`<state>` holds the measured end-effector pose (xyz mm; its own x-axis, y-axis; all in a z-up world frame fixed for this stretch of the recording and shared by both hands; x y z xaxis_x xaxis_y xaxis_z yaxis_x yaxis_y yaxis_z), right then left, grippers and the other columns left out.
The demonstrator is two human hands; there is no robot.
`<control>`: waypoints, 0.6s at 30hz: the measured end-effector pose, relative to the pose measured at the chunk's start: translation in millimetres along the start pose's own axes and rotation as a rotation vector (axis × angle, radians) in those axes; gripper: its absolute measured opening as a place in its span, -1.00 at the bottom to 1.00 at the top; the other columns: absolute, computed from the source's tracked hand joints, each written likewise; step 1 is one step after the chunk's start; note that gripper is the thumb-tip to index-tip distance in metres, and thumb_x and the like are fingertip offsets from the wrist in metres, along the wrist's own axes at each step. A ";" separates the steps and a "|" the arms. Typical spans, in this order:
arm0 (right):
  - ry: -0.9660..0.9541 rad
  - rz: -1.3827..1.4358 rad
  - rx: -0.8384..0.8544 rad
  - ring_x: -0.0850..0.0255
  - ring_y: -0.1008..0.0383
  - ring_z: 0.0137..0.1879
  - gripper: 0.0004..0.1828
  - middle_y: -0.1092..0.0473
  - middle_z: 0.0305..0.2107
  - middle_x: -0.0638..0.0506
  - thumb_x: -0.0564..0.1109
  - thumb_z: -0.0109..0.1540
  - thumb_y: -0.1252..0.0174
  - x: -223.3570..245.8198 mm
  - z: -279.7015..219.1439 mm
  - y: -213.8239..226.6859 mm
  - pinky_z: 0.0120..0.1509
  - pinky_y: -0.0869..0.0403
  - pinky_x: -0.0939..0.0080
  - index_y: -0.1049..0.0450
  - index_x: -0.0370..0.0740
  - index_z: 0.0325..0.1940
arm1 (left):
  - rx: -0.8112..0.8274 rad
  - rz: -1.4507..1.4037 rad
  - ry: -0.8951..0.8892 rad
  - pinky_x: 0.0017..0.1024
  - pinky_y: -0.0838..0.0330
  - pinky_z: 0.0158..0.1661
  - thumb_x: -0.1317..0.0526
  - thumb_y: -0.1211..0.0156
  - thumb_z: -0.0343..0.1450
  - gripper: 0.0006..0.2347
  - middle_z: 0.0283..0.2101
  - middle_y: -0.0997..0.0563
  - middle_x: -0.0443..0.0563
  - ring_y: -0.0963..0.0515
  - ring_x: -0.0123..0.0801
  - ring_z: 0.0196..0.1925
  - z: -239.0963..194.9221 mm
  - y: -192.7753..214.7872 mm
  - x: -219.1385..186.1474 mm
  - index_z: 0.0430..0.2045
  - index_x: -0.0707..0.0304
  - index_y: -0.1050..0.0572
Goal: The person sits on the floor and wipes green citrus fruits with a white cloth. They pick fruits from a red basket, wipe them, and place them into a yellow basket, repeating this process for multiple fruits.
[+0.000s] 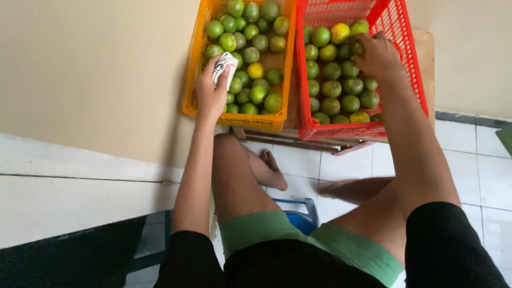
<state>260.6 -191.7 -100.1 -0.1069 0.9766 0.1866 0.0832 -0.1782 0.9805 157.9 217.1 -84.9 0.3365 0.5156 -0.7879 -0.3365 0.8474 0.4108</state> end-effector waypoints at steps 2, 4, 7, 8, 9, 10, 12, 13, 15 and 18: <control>0.027 -0.052 -0.027 -0.45 -0.30 0.20 -0.36 -0.20 0.18 -0.49 -0.07 0.33 -0.27 -0.3 1.2 -3.7 0.05 -0.48 -0.50 -0.23 -0.19 0.45 | 0.019 -0.014 0.007 -0.30 -0.52 0.00 0.13 -0.04 0.53 -0.70 0.02 -0.68 0.16 -0.67 -0.16 0.04 -3.2 -0.7 -1.0 0.09 0.27 -0.48; 0.129 -0.076 -0.163 -0.44 -0.28 0.20 -0.34 -0.23 0.13 -0.47 -0.09 0.30 -0.30 9.1 2.6 2.8 0.00 -0.49 -0.48 -0.24 -0.23 0.44 | 0.017 -0.017 0.005 -0.31 -0.53 -0.01 0.14 -0.04 0.53 -0.70 0.02 -0.68 0.17 -0.67 -0.17 0.03 -4.6 -2.3 -1.9 0.09 0.28 -0.48; 0.360 -0.081 -0.431 -0.28 -0.36 0.12 -0.44 -0.33 0.04 -0.33 -0.19 0.28 -0.34 69.0 -20.1 35.0 -0.06 -0.57 -0.28 -0.40 -0.26 0.36 | 0.007 -0.013 0.005 -0.32 -0.52 0.02 0.17 -0.02 0.54 -0.72 0.05 -0.66 0.16 -0.66 -0.17 0.06 -5.0 0.8 -1.4 0.10 0.28 -0.46; 0.473 -0.079 -0.560 -0.12 -0.47 0.05 -0.53 -0.40 0.01 -0.22 -0.27 0.27 -0.36 94.4 -36.9 52.1 -0.07 -0.66 -0.09 -0.54 -0.25 0.29 | 0.007 -0.025 0.009 -0.31 -0.51 0.06 0.19 -0.01 0.54 -0.72 0.09 -0.64 0.16 -0.64 -0.15 0.10 -4.1 -1.2 0.1 0.12 0.26 -0.44; 0.484 -0.077 -0.563 -0.12 -0.47 0.05 -0.53 -0.40 0.01 -0.22 -0.27 0.27 -0.36 117.5 -44.0 57.6 -0.07 -0.66 -0.09 -0.54 -0.25 0.29 | -0.003 -0.021 0.009 -0.31 -0.51 0.06 0.19 -0.01 0.54 -0.72 0.09 -0.64 0.16 -0.64 -0.15 0.10 -3.1 -0.6 -0.4 0.12 0.26 -0.44; 0.572 0.033 -0.519 -0.18 -0.45 0.12 -0.58 -0.40 0.07 -0.28 -0.27 0.31 -0.30 143.8 -52.8 61.4 0.00 -0.61 -0.17 -0.51 -0.36 0.27 | -0.002 -0.022 0.007 -0.29 -0.50 0.09 0.19 0.00 0.54 -0.71 0.11 -0.63 0.17 -0.63 -0.13 0.13 -2.1 -1.2 -1.2 0.13 0.27 -0.44; 0.667 0.156 -0.455 -0.25 -0.43 0.19 -0.62 -0.40 0.13 -0.35 -0.28 0.35 -0.24 192.5 -68.9 60.6 0.07 -0.57 -0.24 -0.49 -0.47 0.25 | -0.001 -0.012 0.025 -0.27 -0.49 0.13 0.19 0.00 0.55 -0.71 0.12 -0.62 0.18 -0.62 -0.11 0.16 -6.6 -0.5 -0.2 0.14 0.27 -0.43; 0.724 0.153 -0.315 -0.22 -0.48 0.04 -0.64 -0.42 0.00 -0.30 -0.23 0.35 -0.23 219.7 -72.2 49.7 -0.05 -0.57 -0.22 -0.48 -0.39 0.21 | 0.006 0.002 0.032 -0.27 -0.51 0.09 0.21 0.00 0.55 -0.71 0.12 -0.62 0.19 -0.62 -0.10 0.14 -6.5 -1.2 -0.2 0.15 0.27 -0.42; 0.789 0.155 -0.178 -0.19 -0.53 -0.11 -0.67 -0.44 -0.13 -0.25 -0.17 0.34 -0.22 261.6 -76.1 32.7 -0.16 -0.58 -0.20 -0.46 -0.30 0.18 | 0.008 0.027 0.041 -0.27 -0.54 0.05 0.23 0.01 0.55 -0.72 0.12 -0.62 0.19 -0.63 -0.10 0.13 -7.5 -0.2 -3.8 0.16 0.26 -0.41; 0.617 -0.131 0.446 -0.18 -0.51 0.04 -0.11 -0.49 -0.11 -0.23 0.11 0.22 -0.31 277.7 -61.3 -52.4 0.03 -0.54 -0.18 -0.11 0.04 0.57 | 0.040 0.052 0.064 -0.22 -0.55 0.04 0.23 0.04 0.56 -0.71 0.13 -0.61 0.19 -0.62 -0.06 0.14 -8.3 -1.9 -6.0 0.19 0.23 -0.38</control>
Point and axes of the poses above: each hand's wrist, its own z-axis towards the middle knuckle, its own y-axis out of the back of the hand, x = y × z, the point moved 9 cm from there along z, towards the middle knuckle
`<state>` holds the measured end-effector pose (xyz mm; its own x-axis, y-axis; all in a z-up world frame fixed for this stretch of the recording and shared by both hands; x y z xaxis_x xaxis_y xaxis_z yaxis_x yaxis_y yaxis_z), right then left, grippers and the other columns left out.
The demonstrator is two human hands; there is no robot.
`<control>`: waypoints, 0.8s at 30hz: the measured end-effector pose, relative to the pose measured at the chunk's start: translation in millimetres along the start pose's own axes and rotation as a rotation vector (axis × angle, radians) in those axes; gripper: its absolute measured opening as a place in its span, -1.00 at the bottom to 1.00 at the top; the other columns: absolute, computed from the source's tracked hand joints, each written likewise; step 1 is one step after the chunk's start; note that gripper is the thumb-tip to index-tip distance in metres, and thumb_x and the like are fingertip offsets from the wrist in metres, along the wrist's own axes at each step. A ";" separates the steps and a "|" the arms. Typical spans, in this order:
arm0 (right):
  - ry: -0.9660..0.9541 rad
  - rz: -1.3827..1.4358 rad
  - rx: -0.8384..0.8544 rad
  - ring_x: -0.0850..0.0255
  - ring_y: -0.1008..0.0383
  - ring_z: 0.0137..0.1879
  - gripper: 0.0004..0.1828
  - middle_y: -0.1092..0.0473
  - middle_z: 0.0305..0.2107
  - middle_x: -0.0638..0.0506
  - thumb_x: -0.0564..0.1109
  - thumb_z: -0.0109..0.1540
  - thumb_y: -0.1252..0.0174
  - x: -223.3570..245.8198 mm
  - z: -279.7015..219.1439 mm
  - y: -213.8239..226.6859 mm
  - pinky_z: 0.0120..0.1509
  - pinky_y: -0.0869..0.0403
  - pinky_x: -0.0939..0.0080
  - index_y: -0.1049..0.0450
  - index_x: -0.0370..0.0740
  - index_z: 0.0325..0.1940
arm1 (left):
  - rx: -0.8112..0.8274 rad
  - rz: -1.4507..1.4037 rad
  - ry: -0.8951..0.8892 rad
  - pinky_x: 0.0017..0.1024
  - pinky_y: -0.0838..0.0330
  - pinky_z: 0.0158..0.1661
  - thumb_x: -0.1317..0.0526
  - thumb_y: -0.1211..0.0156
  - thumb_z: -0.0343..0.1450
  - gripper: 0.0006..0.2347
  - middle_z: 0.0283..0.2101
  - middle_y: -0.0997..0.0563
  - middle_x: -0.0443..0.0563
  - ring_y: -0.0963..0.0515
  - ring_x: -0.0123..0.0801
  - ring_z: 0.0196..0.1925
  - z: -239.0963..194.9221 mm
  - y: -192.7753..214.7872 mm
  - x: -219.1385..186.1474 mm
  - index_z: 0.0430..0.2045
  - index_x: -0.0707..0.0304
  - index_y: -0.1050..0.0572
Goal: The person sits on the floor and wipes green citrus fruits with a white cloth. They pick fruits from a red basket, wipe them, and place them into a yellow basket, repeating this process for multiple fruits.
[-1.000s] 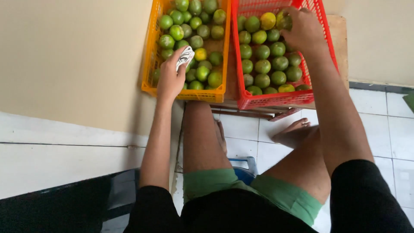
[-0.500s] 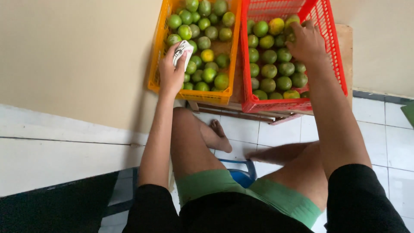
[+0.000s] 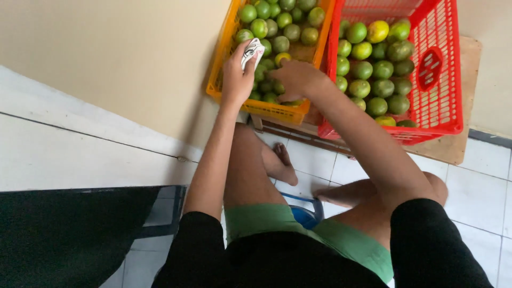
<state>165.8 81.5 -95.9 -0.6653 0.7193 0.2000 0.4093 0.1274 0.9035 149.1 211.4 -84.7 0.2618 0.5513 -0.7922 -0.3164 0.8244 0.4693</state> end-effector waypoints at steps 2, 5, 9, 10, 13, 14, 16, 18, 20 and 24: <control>-0.008 -0.152 -0.024 -0.30 -0.45 0.10 -0.20 -0.29 0.06 -0.25 0.18 0.15 -0.38 -8.9 23.9 -16.7 0.02 -0.50 -0.28 -0.26 0.07 0.41 | -0.014 -0.011 -0.029 -0.21 -0.51 0.11 0.23 0.02 0.55 -0.70 0.14 -0.61 0.23 -0.61 -0.03 0.17 0.4 -1.2 1.7 0.17 0.29 -0.39; -0.023 0.078 0.002 -0.21 -0.39 0.22 -0.40 -0.30 0.08 -0.19 0.04 0.26 -0.29 -7.6 -3.9 5.4 0.17 -0.47 -0.21 -0.33 -0.07 0.35 | -0.003 -0.032 -0.017 -0.21 -0.53 0.11 0.26 0.03 0.55 -0.70 0.15 -0.60 0.23 -0.61 -0.03 0.18 0.1 -1.2 -3.6 0.18 0.28 -0.39; 0.196 0.250 -0.307 -0.17 -0.29 0.34 -0.41 -0.36 0.17 -0.31 0.05 0.27 -0.26 -8.0 -77.7 71.2 0.43 -0.25 -0.25 -0.39 -0.30 0.29 | 0.019 -0.055 -0.006 -0.21 -0.48 0.17 0.26 0.03 0.56 -0.70 0.18 -0.58 0.21 -0.57 -0.04 0.22 -0.5 0.7 -8.0 0.20 0.28 -0.37; 0.256 0.365 -0.547 -0.15 -0.32 0.29 -0.40 -0.28 0.19 -0.31 0.06 0.31 -0.26 -14.3 -107.2 96.6 0.30 -0.40 -0.14 -0.32 -0.34 0.30 | 0.023 -0.062 -0.014 -0.20 -0.51 0.16 0.28 0.02 0.56 -0.70 0.18 -0.56 0.24 -0.57 -0.01 0.22 0.0 0.4 -9.3 0.20 0.31 -0.37; 0.419 0.729 -0.853 -0.13 -0.30 0.40 -0.26 -0.12 0.37 -0.33 -0.06 0.35 -0.29 -48.0 -148.8 98.3 0.37 -0.48 -0.03 -0.04 -0.27 0.46 | 0.034 -0.063 -0.025 -0.19 -0.52 0.13 0.28 0.02 0.56 -0.70 0.16 -0.57 0.26 -0.59 0.01 0.19 -1.5 -1.9 -7.4 0.20 0.32 -0.37; 0.538 0.978 -0.913 -0.13 -0.26 0.56 -0.06 -0.04 0.54 -0.34 -0.19 0.35 -0.32 -64.2 -157.0 91.5 0.57 -0.41 -0.04 0.17 -0.17 0.62 | 0.031 -0.050 -0.032 -0.20 -0.50 0.10 0.26 0.03 0.56 -0.71 0.14 -0.59 0.25 -0.60 0.00 0.16 -0.3 -2.7 -7.7 0.19 0.31 -0.38; 0.428 1.046 -0.964 0.11 -0.34 0.14 -0.37 -0.21 0.21 -0.19 -0.22 0.39 -0.28 -62.3 -160.6 85.2 0.17 -0.50 0.17 -0.05 -0.17 0.40 | 0.010 -0.036 -0.088 -0.20 -0.47 0.11 0.26 0.01 0.55 -0.72 0.13 -0.60 0.26 -0.60 0.01 0.15 1.4 -3.6 -3.8 0.15 0.33 -0.41; 0.326 1.111 -1.008 0.35 -0.41 -0.27 -0.68 -0.37 -0.12 -0.03 -0.24 0.42 -0.23 -67.5 -171.7 79.9 -0.23 -0.58 0.37 -0.28 -0.17 0.18 | -0.022 -0.020 -0.141 -0.20 -0.44 0.13 0.25 -0.01 0.54 -0.73 0.11 -0.62 0.26 -0.60 0.02 0.15 3.7 -4.8 -9.9 0.11 0.34 -0.44; 0.077 1.155 -0.986 0.26 -0.48 -0.20 -0.68 -0.32 -0.01 -0.06 -0.33 0.41 -0.19 -79.2 -180.4 61.1 -0.21 -0.63 0.43 -0.29 -0.09 0.16 | 0.004 -0.020 -0.020 -0.21 -0.46 0.14 0.26 0.02 0.54 -0.70 0.15 -0.58 0.22 -0.57 -0.04 0.18 -1.6 -2.5 -6.4 0.16 0.31 -0.41; 0.083 1.056 -1.056 0.26 -0.51 -0.32 -0.68 -0.40 -0.07 -0.08 -0.34 0.41 -0.19 -77.6 -200.8 45.9 -0.21 -0.58 0.38 -0.24 -0.15 0.14 | -0.013 0.037 -0.089 -0.15 -0.46 0.10 0.30 0.01 0.52 -0.71 0.14 -0.59 0.28 -0.58 0.05 0.15 -0.9 -5.7 2.9 0.15 0.33 -0.42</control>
Point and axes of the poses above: each hand's wrist, its own z-axis towards the middle knuckle, its own y-axis out of the back of the hand, x = y × z, the point moved 9 cm from there along z, towards the middle knuckle
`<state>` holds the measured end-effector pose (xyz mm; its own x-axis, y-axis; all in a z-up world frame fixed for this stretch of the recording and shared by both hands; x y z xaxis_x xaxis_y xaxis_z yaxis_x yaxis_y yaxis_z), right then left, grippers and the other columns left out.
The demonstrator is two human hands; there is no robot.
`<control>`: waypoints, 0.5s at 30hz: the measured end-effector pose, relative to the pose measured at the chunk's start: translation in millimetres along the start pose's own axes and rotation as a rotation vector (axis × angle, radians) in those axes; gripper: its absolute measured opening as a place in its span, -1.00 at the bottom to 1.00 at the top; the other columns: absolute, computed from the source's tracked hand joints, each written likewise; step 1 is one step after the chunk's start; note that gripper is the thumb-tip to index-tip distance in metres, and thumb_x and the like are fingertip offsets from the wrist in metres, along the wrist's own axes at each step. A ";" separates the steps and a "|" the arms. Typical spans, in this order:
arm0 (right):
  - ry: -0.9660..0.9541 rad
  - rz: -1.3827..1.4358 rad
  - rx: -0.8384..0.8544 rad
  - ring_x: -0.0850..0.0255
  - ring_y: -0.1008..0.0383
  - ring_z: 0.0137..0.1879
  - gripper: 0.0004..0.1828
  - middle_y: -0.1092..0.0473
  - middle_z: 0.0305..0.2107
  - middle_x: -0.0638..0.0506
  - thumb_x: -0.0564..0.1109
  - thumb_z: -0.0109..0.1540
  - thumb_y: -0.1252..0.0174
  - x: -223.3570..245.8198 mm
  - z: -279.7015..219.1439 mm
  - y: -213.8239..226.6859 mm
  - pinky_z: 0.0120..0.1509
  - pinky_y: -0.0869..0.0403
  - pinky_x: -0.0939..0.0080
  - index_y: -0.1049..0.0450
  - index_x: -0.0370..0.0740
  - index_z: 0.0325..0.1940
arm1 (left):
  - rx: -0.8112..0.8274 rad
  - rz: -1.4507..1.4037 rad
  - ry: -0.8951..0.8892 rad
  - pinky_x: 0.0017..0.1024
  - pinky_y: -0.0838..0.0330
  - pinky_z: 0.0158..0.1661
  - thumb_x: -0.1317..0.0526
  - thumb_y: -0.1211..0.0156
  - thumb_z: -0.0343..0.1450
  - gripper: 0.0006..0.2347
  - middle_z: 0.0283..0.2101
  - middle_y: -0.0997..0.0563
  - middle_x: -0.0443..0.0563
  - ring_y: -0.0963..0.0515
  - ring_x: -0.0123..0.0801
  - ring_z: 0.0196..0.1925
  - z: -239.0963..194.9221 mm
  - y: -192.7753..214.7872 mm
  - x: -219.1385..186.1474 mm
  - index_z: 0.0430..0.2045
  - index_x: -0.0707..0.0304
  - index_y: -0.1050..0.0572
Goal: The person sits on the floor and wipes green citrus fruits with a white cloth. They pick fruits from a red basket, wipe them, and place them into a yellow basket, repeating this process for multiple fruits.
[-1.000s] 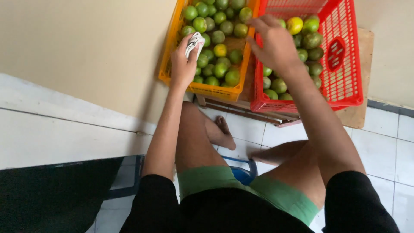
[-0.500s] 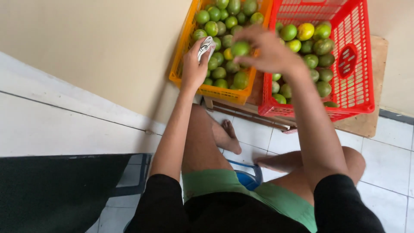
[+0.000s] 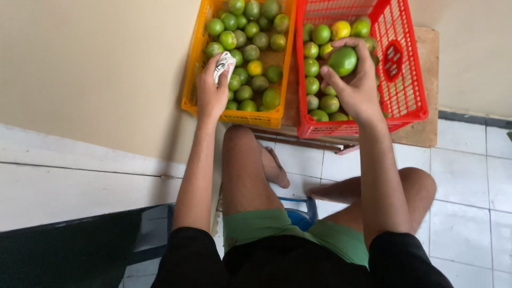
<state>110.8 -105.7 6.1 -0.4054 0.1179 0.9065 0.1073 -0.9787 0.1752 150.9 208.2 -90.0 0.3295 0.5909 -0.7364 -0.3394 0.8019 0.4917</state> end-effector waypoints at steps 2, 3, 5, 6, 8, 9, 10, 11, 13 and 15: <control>-0.067 0.082 0.049 0.18 -0.49 -0.16 -0.55 -0.33 -0.12 -0.10 -0.27 0.41 -0.13 -17.2 -10.1 0.2 -0.01 -0.65 0.28 -0.14 -0.19 0.33 | -0.004 -0.005 0.010 -0.18 -0.42 0.15 0.30 0.01 0.51 -0.71 0.14 -0.59 0.28 -0.58 0.03 0.17 1.6 -1.7 0.7 0.14 0.31 -0.42; -0.069 0.080 0.042 0.18 -0.49 -0.16 -0.55 -0.33 -0.12 -0.10 -0.27 0.41 -0.13 -19.8 -12.9 1.8 -0.01 -0.65 0.28 -0.14 -0.19 0.33 | 0.002 -0.007 0.007 -0.18 -0.42 0.15 0.30 0.01 0.51 -0.71 0.14 -0.59 0.28 -0.58 0.03 0.17 1.4 -1.6 -2.3 0.14 0.31 -0.42; -0.174 0.216 0.090 0.15 -0.43 0.10 -0.60 -0.20 0.10 -0.07 -0.02 0.46 0.14 -32.6 -18.4 -3.1 0.16 -0.62 0.09 -0.14 -0.13 0.38 | 0.008 0.021 0.034 -0.16 -0.45 0.13 0.30 0.00 0.52 -0.71 0.14 -0.59 0.26 -0.57 0.02 0.17 2.1 1.1 -5.4 0.14 0.32 -0.43; -0.172 0.216 0.086 0.15 -0.43 0.10 -0.60 -0.20 0.10 -0.07 -0.02 0.46 0.14 -34.2 -17.8 -1.3 0.16 -0.62 0.09 -0.14 -0.13 0.38 | 0.010 0.021 0.029 -0.16 -0.45 0.13 0.30 0.00 0.52 -0.71 0.14 -0.59 0.26 -0.57 0.02 0.17 3.3 0.4 -7.5 0.14 0.32 -0.43; -0.071 0.199 0.067 0.08 -0.43 0.12 -0.60 -0.23 0.09 -0.14 -0.02 0.51 0.15 -29.2 -17.9 2.3 0.26 -0.62 0.02 -0.11 -0.10 0.43 | 0.036 0.016 0.085 -0.16 -0.47 0.11 0.26 0.03 0.53 -0.70 0.15 -0.57 0.25 -0.55 0.00 0.17 1.3 -0.4 -5.9 0.16 0.30 -0.41; -0.069 0.201 0.062 0.08 -0.43 0.12 -0.60 -0.23 0.09 -0.14 -0.02 0.51 0.15 -29.9 -18.0 2.0 0.26 -0.62 0.02 -0.11 -0.10 0.43 | 0.039 0.019 0.081 -0.16 -0.47 0.11 0.26 0.03 0.53 -0.70 0.15 -0.57 0.25 -0.55 0.00 0.17 0.9 -0.8 -8.2 0.16 0.30 -0.41; -0.040 0.191 0.059 0.05 -0.44 0.15 -0.58 -0.24 0.15 -0.19 -0.09 0.50 0.11 -28.2 -18.4 1.7 0.28 -0.61 0.00 -0.06 -0.12 0.45 | 0.044 0.014 0.090 -0.16 -0.48 0.12 0.27 0.04 0.53 -0.70 0.17 -0.56 0.26 -0.54 0.01 0.19 0.1 -1.2 -9.2 0.17 0.30 -0.40; -0.014 0.181 0.057 0.02 -0.46 0.18 -0.54 -0.24 0.21 -0.25 -0.17 0.50 0.07 -26.4 -20.4 0.9 0.31 -0.61 -0.01 -0.01 -0.13 0.46 | 0.051 0.010 0.103 -0.15 -0.48 0.12 0.28 0.05 0.53 -0.69 0.18 -0.55 0.26 -0.53 0.02 0.20 -3.0 -1.2 -10.1 0.18 0.29 -0.39; 0.050 0.157 0.037 0.06 -0.36 0.27 -0.56 -0.23 0.21 -0.20 -0.27 0.45 -0.03 -17.8 -18.6 2.2 0.33 -0.55 0.10 -0.06 -0.16 0.37 | 0.037 0.028 0.071 -0.13 -0.44 0.16 0.29 0.07 0.54 -0.69 0.20 -0.54 0.25 -0.52 0.02 0.23 -2.6 -0.4 -13.3 0.19 0.28 -0.38; 0.124 0.127 0.021 0.10 -0.27 0.37 -0.56 -0.22 0.21 -0.16 -0.37 0.41 -0.13 -12.3 -19.3 5.0 0.35 -0.49 0.20 -0.12 -0.19 0.28 | 0.014 0.041 0.034 -0.12 -0.39 0.20 0.29 0.08 0.55 -0.69 0.23 -0.53 0.25 -0.50 0.03 0.25 -5.9 -1.6 -16.6 0.20 0.26 -0.37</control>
Point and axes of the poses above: each hand's wrist, its own z-axis towards the middle knuckle, its own y-axis out of the back of the hand, x = y × z, the point moved 9 cm from there along z, towards the middle knuckle
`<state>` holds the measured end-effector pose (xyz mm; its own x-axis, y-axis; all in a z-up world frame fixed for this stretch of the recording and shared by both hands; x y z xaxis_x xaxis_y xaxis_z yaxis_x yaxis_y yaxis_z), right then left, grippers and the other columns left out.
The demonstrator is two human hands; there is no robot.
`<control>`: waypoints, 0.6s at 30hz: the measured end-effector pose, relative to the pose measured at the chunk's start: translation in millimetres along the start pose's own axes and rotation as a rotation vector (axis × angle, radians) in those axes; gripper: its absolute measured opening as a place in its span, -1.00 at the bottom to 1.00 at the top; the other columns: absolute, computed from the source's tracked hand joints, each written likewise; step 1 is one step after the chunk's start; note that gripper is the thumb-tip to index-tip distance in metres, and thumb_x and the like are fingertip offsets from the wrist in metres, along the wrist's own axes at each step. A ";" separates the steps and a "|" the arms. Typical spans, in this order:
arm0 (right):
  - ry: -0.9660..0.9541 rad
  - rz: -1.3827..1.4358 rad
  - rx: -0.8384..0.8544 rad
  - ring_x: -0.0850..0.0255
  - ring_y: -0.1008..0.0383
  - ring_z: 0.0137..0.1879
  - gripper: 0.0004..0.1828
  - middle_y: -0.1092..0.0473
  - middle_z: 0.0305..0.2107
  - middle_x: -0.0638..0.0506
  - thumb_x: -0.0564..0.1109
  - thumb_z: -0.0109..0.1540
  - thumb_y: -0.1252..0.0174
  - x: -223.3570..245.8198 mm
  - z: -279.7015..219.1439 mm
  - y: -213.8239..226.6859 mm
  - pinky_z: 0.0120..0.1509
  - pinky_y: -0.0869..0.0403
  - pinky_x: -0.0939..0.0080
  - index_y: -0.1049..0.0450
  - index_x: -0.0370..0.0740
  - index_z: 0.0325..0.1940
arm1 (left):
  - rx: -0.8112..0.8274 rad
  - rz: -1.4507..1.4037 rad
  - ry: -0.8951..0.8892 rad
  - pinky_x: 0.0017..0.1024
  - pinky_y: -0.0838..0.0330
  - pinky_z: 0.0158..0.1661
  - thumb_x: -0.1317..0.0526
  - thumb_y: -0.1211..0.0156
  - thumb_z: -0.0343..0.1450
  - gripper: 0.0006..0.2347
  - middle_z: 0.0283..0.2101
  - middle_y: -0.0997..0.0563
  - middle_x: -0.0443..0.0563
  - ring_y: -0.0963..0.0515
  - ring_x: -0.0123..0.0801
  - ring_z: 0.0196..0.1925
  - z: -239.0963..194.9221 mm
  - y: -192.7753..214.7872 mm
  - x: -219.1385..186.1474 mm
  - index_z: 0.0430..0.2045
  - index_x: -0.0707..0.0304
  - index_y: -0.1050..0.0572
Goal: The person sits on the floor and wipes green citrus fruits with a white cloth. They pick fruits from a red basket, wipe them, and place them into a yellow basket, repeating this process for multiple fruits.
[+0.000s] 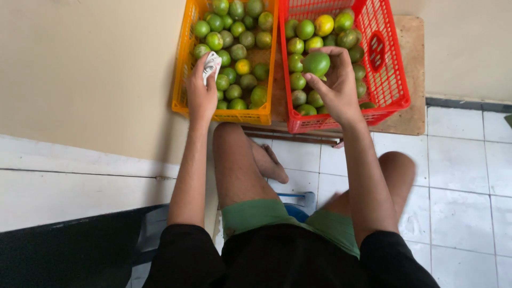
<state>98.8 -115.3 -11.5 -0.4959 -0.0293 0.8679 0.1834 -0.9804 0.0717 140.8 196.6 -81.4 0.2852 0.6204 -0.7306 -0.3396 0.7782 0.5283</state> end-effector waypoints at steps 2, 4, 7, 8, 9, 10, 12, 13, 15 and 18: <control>-0.007 -0.032 -0.012 -0.04 -0.36 0.33 -0.55 -0.22 0.19 -0.19 -0.36 0.35 -0.22 -6.0 -0.2 4.2 0.44 -0.49 0.01 -0.18 -0.24 0.22 | -0.013 -0.005 -0.181 -0.13 -0.39 0.27 0.59 0.03 0.42 -0.46 0.32 -0.44 0.26 -0.46 0.09 0.33 -5.4 -4.7 -14.9 0.34 0.15 -0.28; -0.010 0.035 -0.002 -0.11 -0.39 0.30 -0.49 -0.23 0.17 -0.18 -0.42 0.33 -0.20 -18.2 -0.9 9.5 0.33 -0.52 -0.09 -0.18 -0.27 0.29 | -0.067 -0.053 -0.377 -0.05 -0.34 0.29 0.61 0.04 0.45 -0.51 0.30 -0.44 0.33 -0.43 0.12 0.34 -13.1 -25.1 -54.4 0.31 0.25 -0.33; 0.010 0.021 0.039 -0.12 -0.37 0.33 -0.45 -0.26 0.21 -0.18 -0.34 0.32 -0.24 -10.4 4.6 1.8 0.30 -0.56 -0.09 -0.24 -0.29 0.36 | -0.048 0.171 -0.764 -0.06 -0.24 0.41 0.57 -0.28 0.49 -0.51 0.34 -0.38 0.24 -0.34 -0.04 0.41 -25.2 -50.5 -147.4 0.31 0.27 -0.32; 0.017 -0.068 0.074 -0.07 -0.33 0.41 -0.45 -0.27 0.27 -0.19 -0.20 0.31 -0.29 -2.8 -1.6 -3.2 0.38 -0.57 0.01 -0.28 -0.26 0.35 | 0.029 0.431 -0.934 -0.16 -0.20 0.51 0.51 -0.61 0.49 -0.37 0.41 -0.33 0.08 -0.28 -0.23 0.48 -42.0 -73.1 -181.1 0.35 0.19 -0.25; -0.001 -0.070 0.075 -0.07 -0.33 0.41 -0.45 -0.27 0.27 -0.19 -0.20 0.31 -0.29 -10.3 -7.0 -2.7 0.38 -0.57 0.01 -0.28 -0.26 0.35 | 0.040 0.422 -0.922 -0.16 -0.20 0.51 0.51 -0.61 0.49 -0.37 0.41 -0.33 0.08 -0.28 -0.23 0.48 -42.4 -75.5 -197.2 0.35 0.19 -0.25; 0.059 -0.046 0.048 0.04 -0.39 0.29 -0.56 -0.35 0.15 -0.15 -0.25 0.32 -0.23 -10.8 -6.8 0.2 0.30 -0.53 0.14 -0.33 -0.32 0.27 | 0.074 0.610 -1.104 -0.13 -0.15 0.47 0.44 -0.46 0.57 -0.47 0.43 -0.30 0.10 -0.25 -0.20 0.48 -51.6 -88.8 -218.7 0.38 0.26 -0.26; 0.126 -0.023 0.029 0.16 -0.46 0.16 -0.66 -0.43 0.03 -0.11 -0.29 0.33 -0.17 -8.3 -6.9 1.7 0.22 -0.50 0.26 -0.37 -0.38 0.19 | 0.096 0.807 -1.280 -0.09 -0.10 0.44 0.38 -0.32 0.65 -0.56 0.45 -0.27 0.12 -0.22 -0.17 0.48 -55.9 -101.0 -233.3 0.41 0.33 -0.27; 0.116 -0.012 0.027 0.17 -0.44 0.16 -0.67 -0.40 0.02 -0.09 -0.27 0.34 -0.18 -7.2 -6.4 1.7 0.23 -0.50 0.26 -0.35 -0.36 0.18 | 0.093 0.840 -1.339 -0.12 -0.05 0.46 0.38 -0.30 0.63 -0.55 0.46 -0.26 0.10 -0.20 -0.20 0.50 -55.7 -102.6 -231.3 0.42 0.32 -0.27; 0.121 -0.007 0.025 0.17 -0.42 0.15 -0.68 -0.38 0.01 -0.08 -0.25 0.35 -0.20 -7.3 0.5 1.6 0.23 -0.50 0.25 -0.34 -0.34 0.16 | 0.074 0.877 -1.405 -0.15 0.00 0.49 0.39 -0.27 0.61 -0.53 0.48 -0.26 0.08 -0.19 -0.23 0.51 -46.0 -99.5 -229.9 0.43 0.30 -0.27; 0.125 -0.016 0.032 0.01 -0.32 0.42 -0.53 -0.29 0.26 -0.20 -0.28 0.39 -0.14 -6.4 -5.2 0.1 0.47 -0.43 0.11 -0.23 -0.36 0.37 | 0.153 0.932 -1.390 -0.15 -0.02 0.48 0.36 -0.30 0.59 -0.47 0.50 -0.20 0.13 -0.17 -0.17 0.53 -46.2 -104.5 -221.4 0.47 0.33 -0.20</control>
<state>97.6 -116.2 -19.6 -0.6004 -0.0400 0.7987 0.2010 -0.9742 0.1023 71.7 -26.6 5.2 0.5999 0.3876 0.6999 -0.7764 0.0709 0.6262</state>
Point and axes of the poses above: each hand's wrist, its own z-axis towards the middle knuckle, its own y-axis out of the back of the hand, x = y × z, the point moved 9 cm from there along z, towards the middle knuckle
